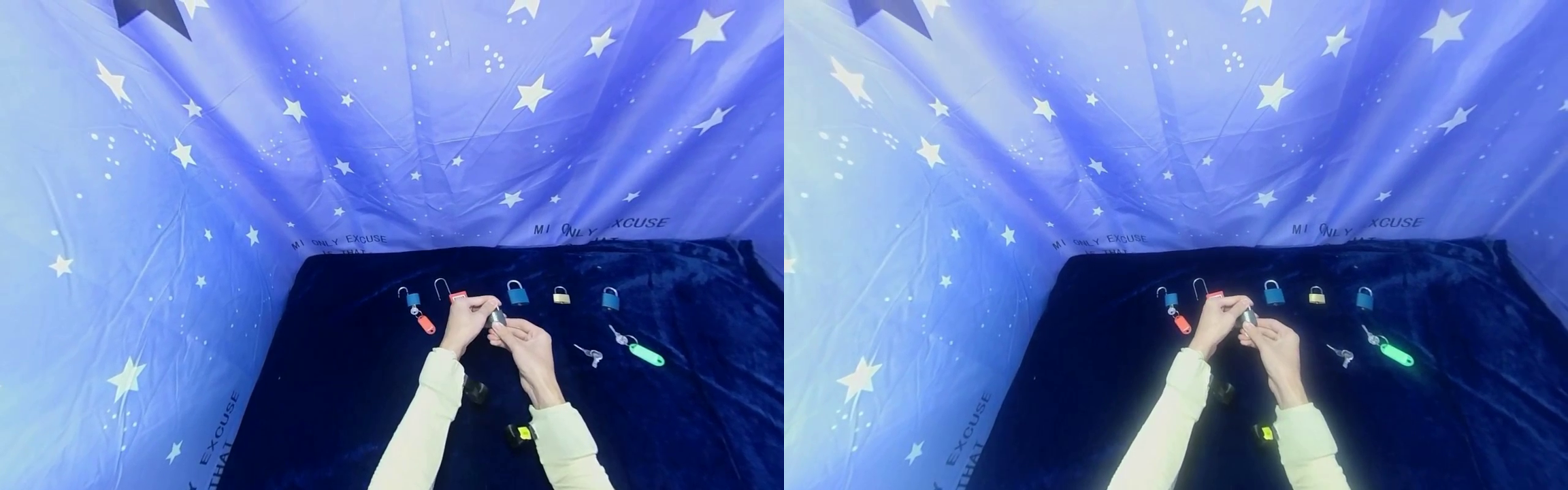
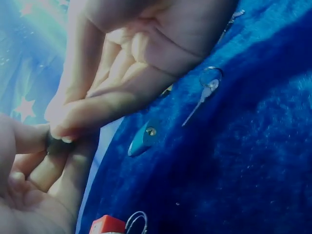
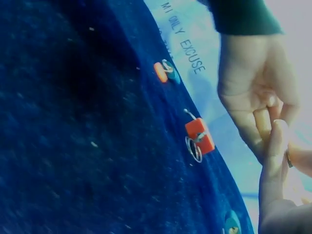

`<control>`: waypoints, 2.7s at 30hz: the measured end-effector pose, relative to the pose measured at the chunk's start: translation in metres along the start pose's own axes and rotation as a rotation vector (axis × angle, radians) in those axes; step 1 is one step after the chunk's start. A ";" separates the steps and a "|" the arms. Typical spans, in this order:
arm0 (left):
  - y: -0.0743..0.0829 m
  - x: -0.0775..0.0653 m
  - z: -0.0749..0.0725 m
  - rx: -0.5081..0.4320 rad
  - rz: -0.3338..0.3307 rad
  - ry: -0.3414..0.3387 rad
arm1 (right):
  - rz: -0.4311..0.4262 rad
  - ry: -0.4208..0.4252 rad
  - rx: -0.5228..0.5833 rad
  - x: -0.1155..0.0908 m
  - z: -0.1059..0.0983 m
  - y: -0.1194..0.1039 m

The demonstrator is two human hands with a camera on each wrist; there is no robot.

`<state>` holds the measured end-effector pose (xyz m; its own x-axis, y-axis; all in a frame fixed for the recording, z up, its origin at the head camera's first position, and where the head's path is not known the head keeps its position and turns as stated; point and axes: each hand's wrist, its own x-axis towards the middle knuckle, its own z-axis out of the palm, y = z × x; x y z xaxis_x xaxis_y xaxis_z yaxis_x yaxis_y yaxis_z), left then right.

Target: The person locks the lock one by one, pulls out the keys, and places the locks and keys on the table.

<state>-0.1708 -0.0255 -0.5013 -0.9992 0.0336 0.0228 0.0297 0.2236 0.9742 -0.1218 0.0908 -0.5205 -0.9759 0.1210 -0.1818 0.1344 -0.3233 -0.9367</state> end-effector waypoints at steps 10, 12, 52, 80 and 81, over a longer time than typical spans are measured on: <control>-0.004 0.001 -0.001 -0.123 -0.035 -0.091 | 0.010 0.009 -0.014 -0.002 -0.004 0.001; -0.007 0.001 0.000 -0.163 -0.062 -0.095 | 0.008 0.010 -0.019 -0.002 -0.005 0.000; -0.006 -0.011 0.005 -0.267 0.012 0.113 | 0.010 -0.006 -0.197 -0.014 -0.011 -0.001; -0.007 0.033 0.011 -0.305 -0.107 0.130 | 0.061 -0.123 -0.546 -0.021 -0.025 0.009; -0.007 0.034 0.012 -0.297 -0.116 0.131 | 0.060 -0.126 -0.551 -0.021 -0.025 0.009</control>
<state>-0.2050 -0.0141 -0.5106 -0.9910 -0.1056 -0.0819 -0.0741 -0.0758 0.9944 -0.0959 0.1087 -0.5322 -0.9722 -0.0064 -0.2340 0.2271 0.2156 -0.9497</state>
